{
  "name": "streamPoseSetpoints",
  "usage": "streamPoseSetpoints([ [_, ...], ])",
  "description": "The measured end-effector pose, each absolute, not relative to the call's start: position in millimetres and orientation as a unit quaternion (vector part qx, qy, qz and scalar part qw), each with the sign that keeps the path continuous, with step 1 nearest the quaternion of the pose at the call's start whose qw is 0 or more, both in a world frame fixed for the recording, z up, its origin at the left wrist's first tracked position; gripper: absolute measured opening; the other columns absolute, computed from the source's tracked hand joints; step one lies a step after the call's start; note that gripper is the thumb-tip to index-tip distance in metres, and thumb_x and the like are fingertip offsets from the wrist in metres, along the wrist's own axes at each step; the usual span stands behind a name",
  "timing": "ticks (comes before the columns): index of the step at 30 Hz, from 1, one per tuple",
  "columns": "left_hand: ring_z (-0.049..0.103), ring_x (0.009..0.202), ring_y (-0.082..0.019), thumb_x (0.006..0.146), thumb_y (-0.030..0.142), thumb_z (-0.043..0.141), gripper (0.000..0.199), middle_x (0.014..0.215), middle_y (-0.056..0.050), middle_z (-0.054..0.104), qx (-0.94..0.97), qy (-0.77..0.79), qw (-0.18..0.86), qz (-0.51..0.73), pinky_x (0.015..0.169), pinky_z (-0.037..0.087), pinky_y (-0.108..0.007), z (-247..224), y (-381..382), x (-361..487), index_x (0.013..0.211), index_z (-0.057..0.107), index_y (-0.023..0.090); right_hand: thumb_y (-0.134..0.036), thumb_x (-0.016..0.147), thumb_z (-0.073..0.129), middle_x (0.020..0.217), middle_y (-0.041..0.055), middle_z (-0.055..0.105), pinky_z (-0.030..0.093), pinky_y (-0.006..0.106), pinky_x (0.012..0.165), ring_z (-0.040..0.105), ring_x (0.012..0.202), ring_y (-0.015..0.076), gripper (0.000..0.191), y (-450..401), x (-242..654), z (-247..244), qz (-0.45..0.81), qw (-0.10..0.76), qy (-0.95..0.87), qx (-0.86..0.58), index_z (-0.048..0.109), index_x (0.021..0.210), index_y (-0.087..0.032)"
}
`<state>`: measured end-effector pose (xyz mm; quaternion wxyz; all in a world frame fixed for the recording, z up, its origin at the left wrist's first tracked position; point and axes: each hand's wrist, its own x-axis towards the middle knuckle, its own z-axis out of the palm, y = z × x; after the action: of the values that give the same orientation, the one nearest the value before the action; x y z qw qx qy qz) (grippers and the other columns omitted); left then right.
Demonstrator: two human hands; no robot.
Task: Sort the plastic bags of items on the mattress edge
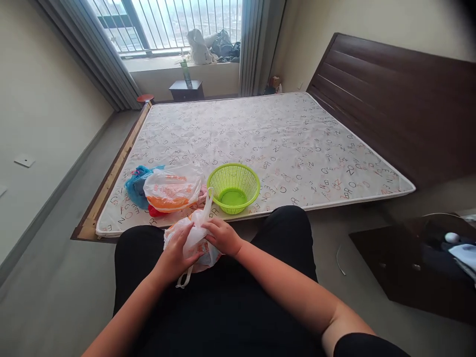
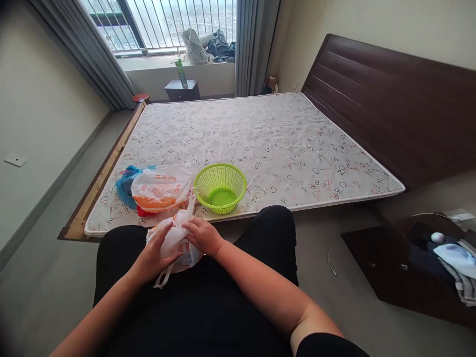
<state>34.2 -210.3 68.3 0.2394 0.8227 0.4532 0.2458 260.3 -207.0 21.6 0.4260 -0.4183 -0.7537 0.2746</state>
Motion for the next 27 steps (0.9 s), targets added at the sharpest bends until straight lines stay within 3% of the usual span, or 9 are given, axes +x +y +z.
streamPoseSetpoints([
  [3,0.073,0.108,-0.031,0.086,0.04,0.07,0.027,0.11,-0.006,0.078,0.801,0.486,0.233,0.261,0.103,0.058,-0.049,74,-193,33,0.111,0.077,0.034,-0.036,0.1,0.064,0.11,0.0085,0.071,0.056,0.038,0.095,0.068,0.103,0.0241,0.018,-204,273,27,0.261,0.386,-0.778,-0.421,0.069,0.114,-0.027],
  [6,0.074,0.086,-0.03,0.086,0.047,0.065,0.021,0.088,-0.005,0.076,0.674,0.627,0.232,0.315,0.085,0.062,-0.048,73,-172,9,0.09,0.074,0.029,-0.042,0.1,0.063,0.093,0.007,0.071,0.054,0.033,0.078,0.067,0.083,0.0223,0.018,-199,296,29,0.247,0.355,-0.753,-0.497,0.068,0.099,-0.025],
  [9,0.074,0.084,-0.031,0.085,0.056,0.063,0.03,0.084,-0.004,0.073,0.493,0.724,0.281,0.391,0.08,0.063,-0.049,67,-155,-21,0.092,0.066,0.027,-0.044,0.1,0.059,0.084,0.0057,0.069,0.05,0.034,0.074,0.064,0.076,0.0227,0.021,-196,321,26,0.233,0.385,-0.662,-0.599,0.064,0.1,-0.024],
  [12,0.075,0.1,-0.033,0.081,0.052,0.067,0.031,0.096,-0.007,0.074,0.452,0.733,0.319,0.396,0.091,0.062,-0.052,66,-155,-33,0.097,0.06,0.026,-0.047,0.1,0.055,0.082,0.0044,0.066,0.049,0.034,0.075,0.065,0.077,0.0228,0.025,-196,333,24,0.225,0.436,-0.591,-0.641,0.061,0.103,-0.024],
  [16,0.061,0.134,-0.034,0.081,0.034,0.071,0.037,0.134,-0.013,0.067,0.643,0.633,0.12,0.414,0.116,0.049,-0.057,78,-181,-6,0.117,0.063,0.028,-0.05,0.098,0.055,0.081,0.0024,0.065,0.049,0.033,0.076,0.063,0.075,0.0212,0.026,-198,324,26,0.243,0.477,-0.553,-0.639,0.058,0.1,-0.025],
  [18,0.066,0.126,-0.031,0.084,0.028,0.068,0.027,0.124,-0.009,0.072,0.747,0.519,0.09,0.406,0.115,0.051,-0.056,85,-194,16,0.111,0.068,0.031,-0.051,0.097,0.056,0.083,0.0027,0.065,0.05,0.034,0.079,0.063,0.078,0.0209,0.026,-199,314,27,0.257,0.48,-0.569,-0.617,0.057,0.098,-0.025],
  [21,0.075,0.107,-0.026,0.095,0.027,0.057,0.023,0.108,-0.004,0.078,0.827,0.427,0.197,0.31,0.105,0.059,-0.047,84,-199,46,0.108,0.072,0.037,-0.051,0.099,0.053,0.088,0.0053,0.066,0.052,0.037,0.085,0.064,0.085,0.0225,0.026,-202,303,26,0.267,0.482,-0.602,-0.577,0.058,0.097,-0.026],
  [23,0.073,0.113,-0.028,0.099,0.032,0.053,0.026,0.115,-0.006,0.077,0.834,0.431,0.238,0.249,0.105,0.058,-0.046,75,-192,60,0.115,0.072,0.035,-0.052,0.1,0.051,0.092,0.0077,0.068,0.053,0.04,0.088,0.065,0.09,0.0244,0.028,-205,299,25,0.262,0.488,-0.624,-0.551,0.058,0.096,-0.026],
  [27,0.069,0.121,-0.034,0.099,0.036,0.049,0.029,0.12,-0.014,0.075,0.82,0.484,0.214,0.218,0.109,0.053,-0.053,44,-169,68,0.113,0.072,0.026,-0.056,0.1,0.048,0.098,0.0107,0.07,0.053,0.045,0.093,0.066,0.096,0.0275,0.033,-207,301,24,0.255,0.481,-0.673,-0.5,0.06,0.093,-0.026],
])
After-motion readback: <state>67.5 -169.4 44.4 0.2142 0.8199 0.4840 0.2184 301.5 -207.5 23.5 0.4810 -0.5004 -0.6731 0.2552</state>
